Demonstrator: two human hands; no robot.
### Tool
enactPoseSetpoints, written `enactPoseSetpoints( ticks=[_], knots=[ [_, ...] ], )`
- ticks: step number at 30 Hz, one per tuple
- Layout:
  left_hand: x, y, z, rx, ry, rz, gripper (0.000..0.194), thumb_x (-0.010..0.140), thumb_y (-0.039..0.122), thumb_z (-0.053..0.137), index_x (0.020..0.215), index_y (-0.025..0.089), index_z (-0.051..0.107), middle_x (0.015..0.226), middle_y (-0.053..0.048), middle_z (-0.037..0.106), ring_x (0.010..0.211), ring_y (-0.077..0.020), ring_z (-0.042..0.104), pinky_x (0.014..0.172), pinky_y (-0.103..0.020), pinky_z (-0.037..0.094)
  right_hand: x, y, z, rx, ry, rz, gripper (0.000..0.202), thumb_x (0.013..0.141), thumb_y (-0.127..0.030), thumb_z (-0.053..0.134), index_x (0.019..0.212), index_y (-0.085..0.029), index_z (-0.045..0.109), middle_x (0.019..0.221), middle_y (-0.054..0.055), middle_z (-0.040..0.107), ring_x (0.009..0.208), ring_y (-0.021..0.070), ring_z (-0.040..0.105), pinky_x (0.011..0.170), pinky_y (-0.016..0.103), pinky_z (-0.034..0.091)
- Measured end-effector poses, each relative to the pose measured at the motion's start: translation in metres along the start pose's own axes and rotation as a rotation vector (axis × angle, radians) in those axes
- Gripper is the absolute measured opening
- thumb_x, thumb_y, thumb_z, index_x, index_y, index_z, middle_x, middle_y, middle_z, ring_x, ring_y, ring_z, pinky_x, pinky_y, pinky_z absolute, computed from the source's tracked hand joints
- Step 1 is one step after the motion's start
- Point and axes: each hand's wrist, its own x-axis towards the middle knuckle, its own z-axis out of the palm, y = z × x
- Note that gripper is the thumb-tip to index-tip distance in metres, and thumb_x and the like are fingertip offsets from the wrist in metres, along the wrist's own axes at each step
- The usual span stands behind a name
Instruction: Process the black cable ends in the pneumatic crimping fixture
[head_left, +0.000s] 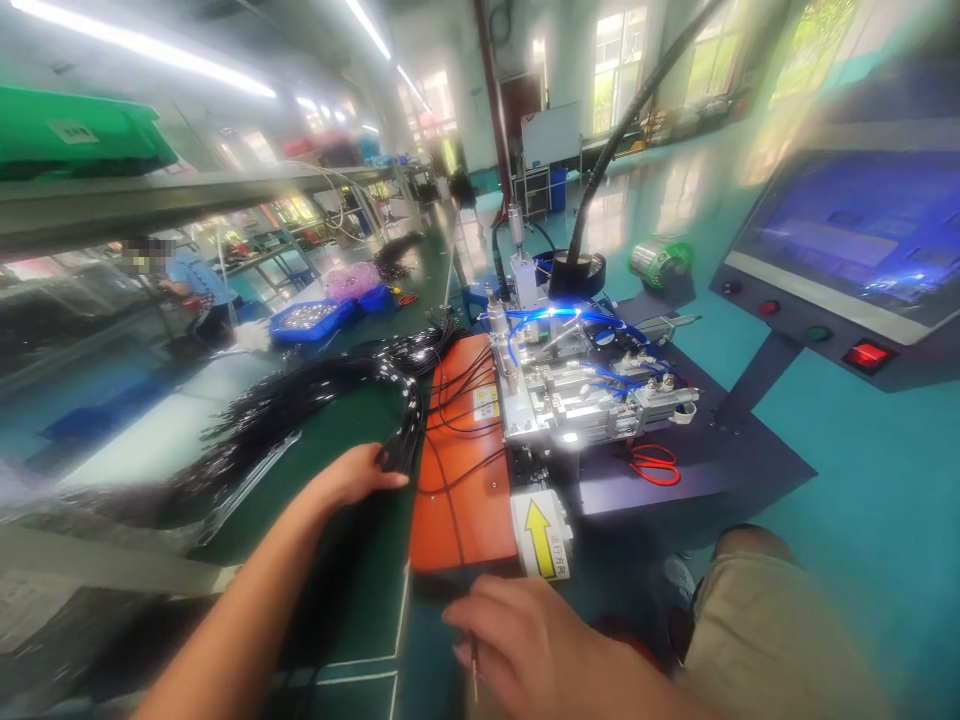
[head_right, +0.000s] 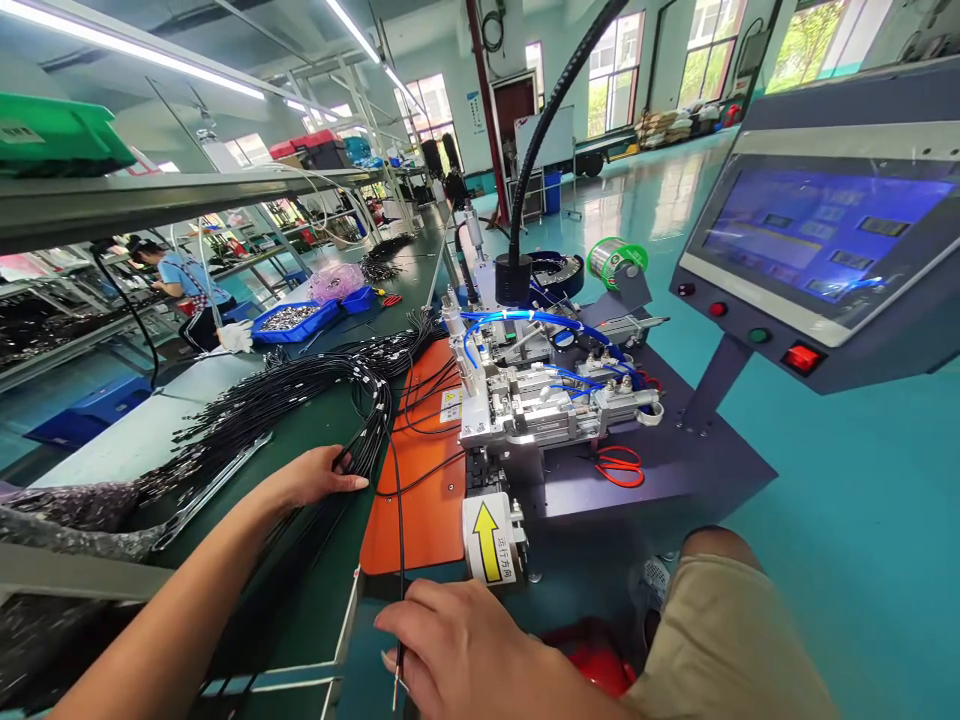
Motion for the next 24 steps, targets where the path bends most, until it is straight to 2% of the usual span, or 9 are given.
enactPoseSetpoints(
  ticks=[5,8,10,12,16,18,20,22,24],
  knots=[
    [-0.002,-0.003,-0.019,-0.048,-0.027,0.017,0.049,0.07,0.065,0.059,0.081,0.017,0.058,0.067,0.0,0.057,0.057,-0.0174,0.056,0.052,-0.027,0.043,0.0,-0.002,-0.003,0.023,-0.01,0.015,0.026,0.09,-0.02,0.059,0.114,-0.025,0.064,0.096,0.001,0.068,0.086,0.0171,0.065,0.079,0.025,0.051],
    [-0.003,-0.004,-0.025,0.01,0.06,0.004,0.041,0.067,0.052,0.067,0.089,0.017,0.059,0.076,-0.003,0.061,0.07,-0.0214,0.061,0.061,-0.029,0.046,-0.001,-0.002,-0.004,0.052,0.041,0.015,0.028,0.09,-0.019,0.059,0.117,-0.025,0.063,0.101,0.002,0.068,0.091,0.0179,0.065,0.082,0.025,0.051],
    [-0.007,-0.002,-0.019,0.067,0.156,0.005,0.039,0.065,0.041,0.07,0.094,0.017,0.058,0.089,-0.007,0.063,0.086,-0.0252,0.062,0.071,-0.031,0.046,-0.001,-0.002,-0.004,0.067,0.051,-0.007,0.03,0.09,-0.018,0.057,0.119,-0.024,0.062,0.101,0.003,0.068,0.091,0.0183,0.064,0.082,0.025,0.051],
    [-0.016,0.004,-0.007,0.104,0.216,0.041,0.031,0.073,0.037,0.065,0.097,0.019,0.056,0.096,-0.008,0.063,0.093,-0.0251,0.061,0.077,-0.031,0.045,-0.001,0.0,-0.004,0.075,0.032,-0.031,0.03,0.091,-0.018,0.055,0.12,-0.022,0.062,0.099,0.004,0.067,0.089,0.0185,0.064,0.08,0.026,0.051],
    [-0.046,0.026,0.022,0.164,0.227,0.174,0.012,0.083,0.031,0.056,0.091,0.021,0.057,0.089,-0.004,0.063,0.082,-0.0211,0.061,0.072,-0.031,0.046,0.001,0.003,-0.002,0.074,0.025,-0.051,0.027,0.092,-0.018,0.052,0.118,-0.021,0.061,0.095,0.005,0.066,0.082,0.0183,0.063,0.075,0.028,0.051],
    [-0.063,0.042,0.033,0.114,0.271,0.303,0.012,0.086,0.025,0.052,0.094,0.02,0.058,0.096,-0.007,0.063,0.088,-0.0224,0.061,0.079,-0.034,0.049,0.001,0.003,-0.004,0.093,0.072,-0.06,0.028,0.093,-0.018,0.051,0.119,-0.02,0.061,0.097,0.006,0.067,0.084,0.0185,0.063,0.076,0.029,0.051],
    [-0.079,0.06,0.041,-0.01,0.3,0.537,0.025,0.087,0.018,0.047,0.109,0.021,0.058,0.114,-0.009,0.061,0.109,-0.0229,0.058,0.096,-0.037,0.048,0.0,0.004,-0.008,0.139,0.137,-0.076,0.03,0.094,-0.016,0.05,0.122,-0.019,0.06,0.098,0.007,0.067,0.086,0.0183,0.063,0.078,0.029,0.051],
    [-0.091,0.08,0.048,-0.102,0.208,0.788,0.044,0.086,0.009,0.042,0.126,0.023,0.052,0.133,-0.009,0.054,0.128,-0.022,0.048,0.112,-0.04,0.038,-0.003,0.006,-0.014,0.2,0.216,-0.079,0.029,0.095,-0.016,0.049,0.122,-0.018,0.06,0.098,0.008,0.067,0.086,0.0177,0.063,0.077,0.029,0.051],
    [-0.096,0.1,0.056,-0.152,0.119,0.967,0.043,0.087,0.01,0.044,0.128,0.023,0.05,0.127,-0.008,0.059,0.124,-0.0212,0.05,0.119,-0.044,0.028,-0.007,0.012,-0.021,0.27,0.308,-0.026,0.026,0.095,-0.017,0.051,0.118,-0.019,0.062,0.094,0.006,0.066,0.082,0.0164,0.063,0.075,0.028,0.051]
  ],
)
